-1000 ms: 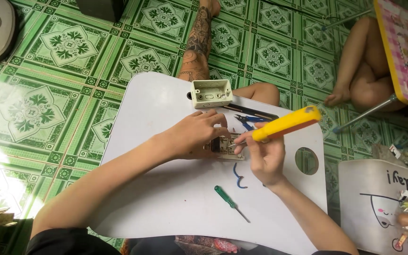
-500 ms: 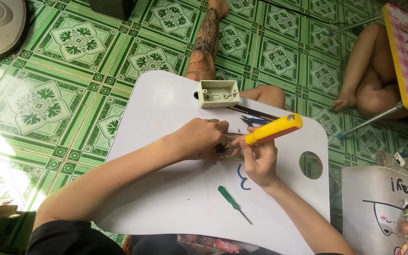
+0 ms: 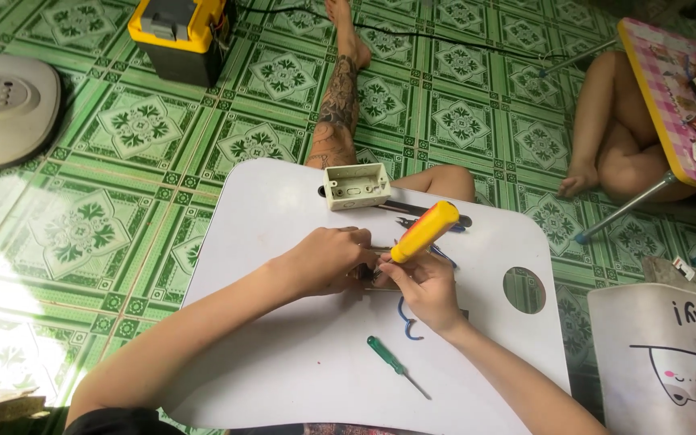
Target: Wiring an electrical switch by stripping wires and securing them into the terminals using a screwdriver.
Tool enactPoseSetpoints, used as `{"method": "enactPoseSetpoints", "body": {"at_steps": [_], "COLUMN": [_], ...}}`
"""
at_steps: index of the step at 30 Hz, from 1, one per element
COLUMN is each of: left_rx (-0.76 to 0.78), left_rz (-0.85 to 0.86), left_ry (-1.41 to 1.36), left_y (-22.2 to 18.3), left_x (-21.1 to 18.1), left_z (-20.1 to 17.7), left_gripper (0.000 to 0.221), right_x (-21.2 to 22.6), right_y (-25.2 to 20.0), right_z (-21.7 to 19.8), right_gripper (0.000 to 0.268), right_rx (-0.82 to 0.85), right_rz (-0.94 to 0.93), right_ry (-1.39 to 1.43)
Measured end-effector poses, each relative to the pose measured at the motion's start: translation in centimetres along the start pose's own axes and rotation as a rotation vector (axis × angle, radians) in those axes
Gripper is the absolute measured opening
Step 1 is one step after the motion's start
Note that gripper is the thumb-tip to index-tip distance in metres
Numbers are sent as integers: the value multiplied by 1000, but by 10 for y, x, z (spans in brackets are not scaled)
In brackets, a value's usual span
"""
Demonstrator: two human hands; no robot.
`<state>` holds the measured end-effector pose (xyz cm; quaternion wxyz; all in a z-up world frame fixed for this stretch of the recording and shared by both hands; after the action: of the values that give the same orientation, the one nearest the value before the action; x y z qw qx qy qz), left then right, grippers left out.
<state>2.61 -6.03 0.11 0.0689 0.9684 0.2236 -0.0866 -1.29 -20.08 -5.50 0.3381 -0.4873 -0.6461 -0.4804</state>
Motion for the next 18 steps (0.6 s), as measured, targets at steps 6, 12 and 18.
{"method": "enactPoseSetpoints", "body": {"at_steps": [6, 12, 18], "left_rx": [4, 2, -43], "left_rz": [24, 12, -34], "left_ry": [-1, 0, -18], "left_y": [4, 5, 5], "left_x": [-3, -6, -7], "left_z": [-1, -3, -8], "left_gripper": [25, 24, 22], "right_x": [20, 5, 24], "right_y": [3, 1, 7], "right_z": [1, -1, -1], "right_gripper": [15, 15, 16], "right_rx": [3, -30, -12], "right_rz": [-47, -51, -140], "right_ry": [29, 77, -16]}}
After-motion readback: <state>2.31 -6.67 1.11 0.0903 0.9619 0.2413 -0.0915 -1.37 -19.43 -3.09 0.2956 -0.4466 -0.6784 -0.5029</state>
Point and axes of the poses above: each hand's wrist, its own y-axis towards the middle knuckle, its own z-axis out of the palm, x = y × z, the point moved 8 cm from there along y, towards the middle knuckle, and after that the axes turned 4 degrees about y, right-handed, at the moved point
